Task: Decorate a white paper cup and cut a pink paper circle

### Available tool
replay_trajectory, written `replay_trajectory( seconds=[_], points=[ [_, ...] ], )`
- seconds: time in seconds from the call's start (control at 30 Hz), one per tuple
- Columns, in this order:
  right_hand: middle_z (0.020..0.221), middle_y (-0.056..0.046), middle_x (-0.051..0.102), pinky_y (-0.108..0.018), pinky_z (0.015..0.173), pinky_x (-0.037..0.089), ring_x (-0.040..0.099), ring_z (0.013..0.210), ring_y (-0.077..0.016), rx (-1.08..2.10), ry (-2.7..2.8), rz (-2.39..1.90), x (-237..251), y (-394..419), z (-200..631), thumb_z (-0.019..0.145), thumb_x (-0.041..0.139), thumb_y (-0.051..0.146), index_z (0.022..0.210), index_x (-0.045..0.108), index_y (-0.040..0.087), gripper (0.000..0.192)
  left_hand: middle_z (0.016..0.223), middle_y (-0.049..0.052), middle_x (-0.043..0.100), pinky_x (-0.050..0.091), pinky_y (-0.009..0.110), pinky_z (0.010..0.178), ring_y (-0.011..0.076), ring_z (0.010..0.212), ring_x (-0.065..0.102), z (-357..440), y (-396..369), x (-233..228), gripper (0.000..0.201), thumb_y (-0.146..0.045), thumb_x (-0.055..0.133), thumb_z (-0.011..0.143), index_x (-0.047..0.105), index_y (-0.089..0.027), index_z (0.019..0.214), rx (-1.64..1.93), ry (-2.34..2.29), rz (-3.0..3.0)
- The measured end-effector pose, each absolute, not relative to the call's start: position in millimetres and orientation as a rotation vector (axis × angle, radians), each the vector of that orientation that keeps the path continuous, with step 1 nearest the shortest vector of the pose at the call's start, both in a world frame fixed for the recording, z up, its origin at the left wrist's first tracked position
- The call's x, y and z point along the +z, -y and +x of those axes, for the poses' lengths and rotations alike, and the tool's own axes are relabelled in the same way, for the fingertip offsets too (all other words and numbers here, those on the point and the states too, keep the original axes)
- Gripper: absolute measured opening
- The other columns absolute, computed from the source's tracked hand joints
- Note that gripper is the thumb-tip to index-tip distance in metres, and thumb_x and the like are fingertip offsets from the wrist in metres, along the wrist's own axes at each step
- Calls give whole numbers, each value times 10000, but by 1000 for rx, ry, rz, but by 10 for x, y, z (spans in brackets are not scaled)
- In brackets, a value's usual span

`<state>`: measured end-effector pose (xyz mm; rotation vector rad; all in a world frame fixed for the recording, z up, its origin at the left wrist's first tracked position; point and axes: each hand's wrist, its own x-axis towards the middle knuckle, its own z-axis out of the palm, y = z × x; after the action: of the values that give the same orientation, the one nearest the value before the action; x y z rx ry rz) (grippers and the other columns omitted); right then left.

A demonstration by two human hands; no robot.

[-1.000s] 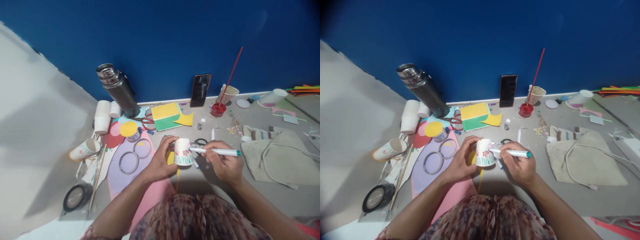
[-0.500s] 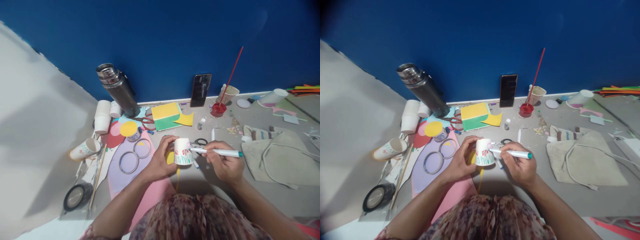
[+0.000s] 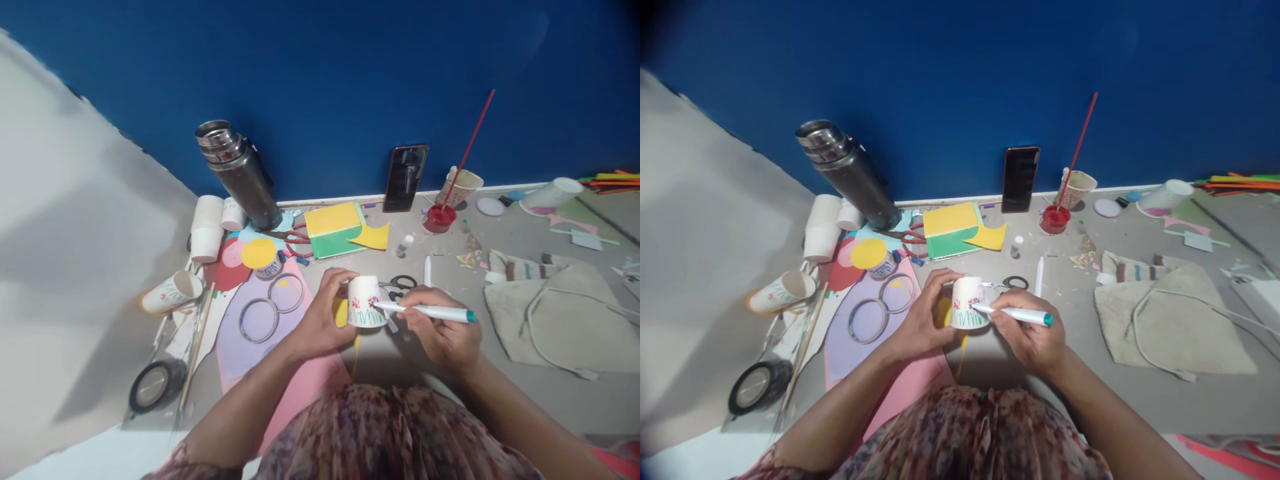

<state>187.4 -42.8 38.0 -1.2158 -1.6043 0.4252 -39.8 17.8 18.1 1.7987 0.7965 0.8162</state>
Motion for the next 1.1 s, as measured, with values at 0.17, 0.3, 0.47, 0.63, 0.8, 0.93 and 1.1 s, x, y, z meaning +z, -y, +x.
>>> replay_trajectory(
  seconds=[0.17, 0.3, 0.47, 0.63, 0.8, 0.93, 1.1],
  points=[
    [742, -25, 779, -271, 595, 583, 719, 618, -181, 408, 1633, -1189, 368, 415, 1862, 956, 668, 224, 864, 756, 233, 128, 1369, 112, 505, 540, 495, 1132, 336, 1395, 494, -394, -174, 189, 768, -86, 716, 662, 519, -273, 1380, 808, -792, 1800],
    [732, -25, 772, -278, 576, 571, 712, 608, -185, 434, 1664, -1214, 359, 411, 1854, 973, 653, 241, 853, 754, 232, 157, 1360, 111, 508, 553, 498, 1117, 339, 1388, 494, -389, -177, 190, 766, -88, 724, 661, 522, -276, 1375, 807, -793, 1814],
    [716, -15, 760, -265, 576, 559, 704, 598, -171, 411, 1669, -1219, 396, 412, 1854, 972, 644, 217, 840, 744, 231, 167, 1360, 109, 503, 554, 488, 1116, 320, 1366, 508, -388, -172, 184, 744, -96, 730, 689, 516, -273, 1379, 813, -782, 1830],
    [709, -26, 765, -273, 574, 570, 710, 594, -180, 413, 1671, -1204, 406, 412, 1854, 961, 638, 218, 818, 738, 233, 175, 1366, 108, 502, 545, 494, 1122, 333, 1388, 495, -399, -173, 165, 776, -77, 730, 664, 515, -275, 1383, 804, -792, 1827],
    [707, -29, 768, -281, 574, 578, 719, 598, -193, 441, 1672, -1218, 391, 409, 1865, 945, 651, 228, 812, 744, 233, 162, 1363, 106, 507, 545, 494, 1107, 336, 1379, 497, -402, -181, 151, 779, -78, 726, 653, 516, -274, 1376, 804, -791, 1828],
    [679, -11, 742, -253, 531, 541, 687, 562, -168, 412, 1625, -1198, 404, 416, 1881, 946, 644, 198, 820, 736, 228, 159, 1375, 109, 500, 542, 481, 1113, 326, 1375, 500, -396, -176, 142, 759, -99, 737, 675, 517, -271, 1381, 820, -795, 1798],
    [691, 5, 736, -238, 538, 532, 683, 565, -150, 393, 1633, -1180, 403, 432, 1907, 959, 640, 187, 839, 726, 230, 154, 1379, 107, 490, 530, 475, 1131, 313, 1370, 512, -391, -174, 131, 753, -83, 715, 679, 513, -266, 1381, 837, -780, 1740]
  ],
)
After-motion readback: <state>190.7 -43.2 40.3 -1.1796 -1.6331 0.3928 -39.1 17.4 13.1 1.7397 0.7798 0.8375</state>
